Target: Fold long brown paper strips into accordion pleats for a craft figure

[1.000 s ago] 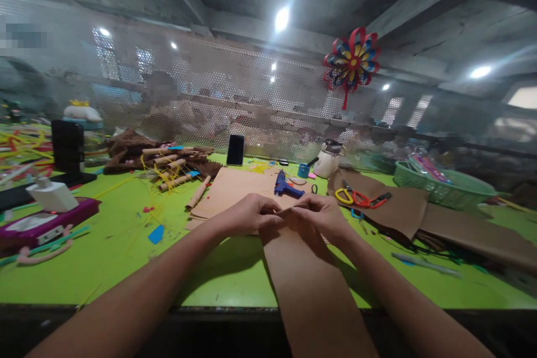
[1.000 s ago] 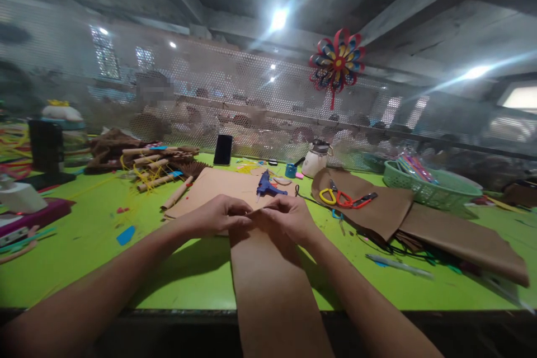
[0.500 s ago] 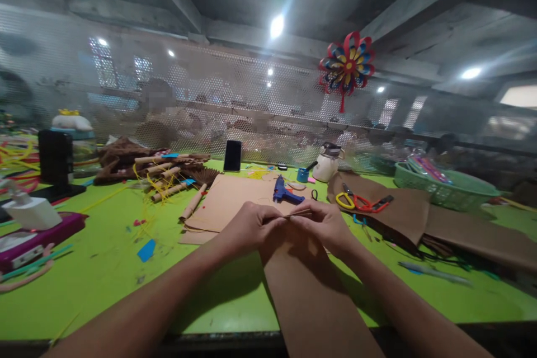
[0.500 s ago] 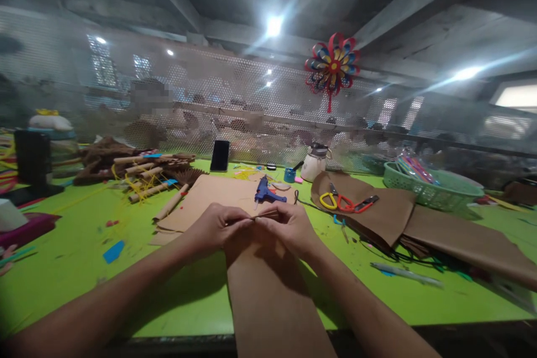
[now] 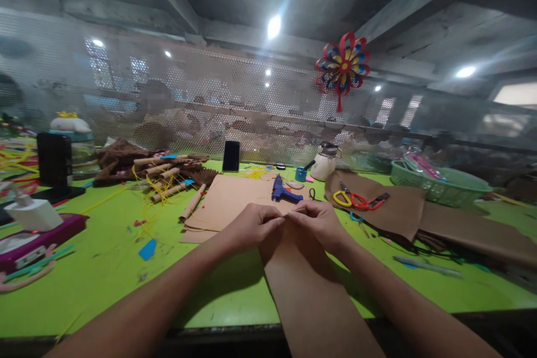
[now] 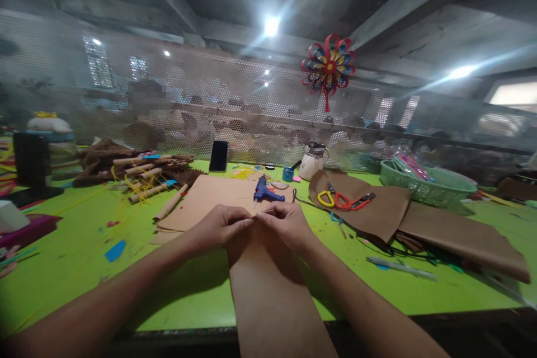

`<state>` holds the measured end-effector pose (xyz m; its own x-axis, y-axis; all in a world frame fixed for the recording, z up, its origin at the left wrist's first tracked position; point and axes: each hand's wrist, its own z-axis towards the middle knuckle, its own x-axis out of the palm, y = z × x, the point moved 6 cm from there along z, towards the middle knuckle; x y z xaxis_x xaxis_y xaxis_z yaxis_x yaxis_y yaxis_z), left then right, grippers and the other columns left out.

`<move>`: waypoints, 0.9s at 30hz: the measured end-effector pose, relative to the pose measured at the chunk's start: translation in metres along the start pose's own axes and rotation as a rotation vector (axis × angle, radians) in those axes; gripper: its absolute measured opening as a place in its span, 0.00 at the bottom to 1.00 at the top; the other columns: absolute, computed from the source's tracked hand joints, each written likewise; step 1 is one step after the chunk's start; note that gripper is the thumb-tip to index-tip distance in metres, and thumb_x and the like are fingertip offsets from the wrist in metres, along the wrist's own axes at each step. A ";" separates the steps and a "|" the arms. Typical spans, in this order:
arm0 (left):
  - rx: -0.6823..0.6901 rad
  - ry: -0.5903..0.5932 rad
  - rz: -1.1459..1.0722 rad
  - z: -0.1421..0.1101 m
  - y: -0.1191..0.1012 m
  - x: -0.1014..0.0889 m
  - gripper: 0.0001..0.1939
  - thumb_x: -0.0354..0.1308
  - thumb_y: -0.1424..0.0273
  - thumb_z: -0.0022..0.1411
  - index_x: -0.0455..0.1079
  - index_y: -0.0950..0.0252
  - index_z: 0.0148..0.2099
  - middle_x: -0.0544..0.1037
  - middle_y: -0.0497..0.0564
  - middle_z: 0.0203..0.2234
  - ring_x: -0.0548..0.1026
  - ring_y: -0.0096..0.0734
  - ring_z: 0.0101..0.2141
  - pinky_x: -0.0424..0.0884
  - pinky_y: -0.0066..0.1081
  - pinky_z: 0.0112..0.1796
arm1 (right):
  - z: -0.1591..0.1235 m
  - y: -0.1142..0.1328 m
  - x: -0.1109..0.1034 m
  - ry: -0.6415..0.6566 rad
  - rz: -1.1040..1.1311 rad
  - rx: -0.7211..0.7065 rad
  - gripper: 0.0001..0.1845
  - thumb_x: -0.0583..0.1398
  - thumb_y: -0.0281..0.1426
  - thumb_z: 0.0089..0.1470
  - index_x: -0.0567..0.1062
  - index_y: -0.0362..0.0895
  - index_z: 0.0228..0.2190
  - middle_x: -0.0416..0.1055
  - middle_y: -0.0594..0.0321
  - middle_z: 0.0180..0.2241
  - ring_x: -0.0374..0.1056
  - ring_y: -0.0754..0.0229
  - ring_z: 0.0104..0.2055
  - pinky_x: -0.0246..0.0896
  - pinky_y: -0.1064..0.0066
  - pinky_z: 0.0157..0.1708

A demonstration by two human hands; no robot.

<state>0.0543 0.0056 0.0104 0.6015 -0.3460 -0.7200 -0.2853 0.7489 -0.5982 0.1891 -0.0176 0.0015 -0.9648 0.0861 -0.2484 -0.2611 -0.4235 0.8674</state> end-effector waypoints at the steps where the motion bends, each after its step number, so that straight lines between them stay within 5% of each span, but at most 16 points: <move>1: 0.001 0.008 -0.031 0.001 0.001 0.001 0.15 0.46 0.65 0.59 0.70 0.68 0.34 0.72 0.47 0.24 0.66 0.25 0.27 0.59 0.21 0.28 | 0.000 0.000 0.001 0.003 -0.001 0.005 0.13 0.62 0.38 0.42 0.74 0.39 0.22 0.66 0.64 0.20 0.58 0.67 0.23 0.54 0.75 0.23; 11: -0.028 0.099 -0.203 -0.001 0.006 0.007 0.18 0.46 0.61 0.58 0.67 0.70 0.29 0.65 0.45 0.21 0.61 0.23 0.24 0.57 0.22 0.26 | -0.003 0.002 0.013 0.068 0.111 0.070 0.15 0.64 0.39 0.38 0.74 0.39 0.22 0.68 0.64 0.20 0.60 0.67 0.23 0.55 0.75 0.23; 20: -0.083 0.091 -0.200 0.002 0.003 0.009 0.18 0.46 0.59 0.57 0.58 0.67 0.23 0.56 0.42 0.17 0.55 0.21 0.21 0.51 0.22 0.22 | -0.001 -0.004 0.002 0.006 0.102 0.065 0.15 0.64 0.39 0.39 0.74 0.38 0.20 0.68 0.63 0.19 0.59 0.68 0.21 0.54 0.75 0.23; 27: -0.086 0.112 -0.208 -0.001 0.010 0.012 0.18 0.46 0.59 0.58 0.61 0.68 0.25 0.59 0.43 0.18 0.56 0.21 0.21 0.54 0.22 0.23 | 0.000 -0.013 0.004 0.096 0.089 0.125 0.22 0.59 0.46 0.44 0.74 0.37 0.19 0.63 0.65 0.15 0.55 0.69 0.18 0.49 0.76 0.18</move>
<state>0.0580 0.0088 -0.0044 0.5691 -0.5512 -0.6101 -0.2294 0.6061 -0.7616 0.1890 -0.0120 -0.0111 -0.9785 -0.0359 -0.2031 -0.1823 -0.3097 0.9332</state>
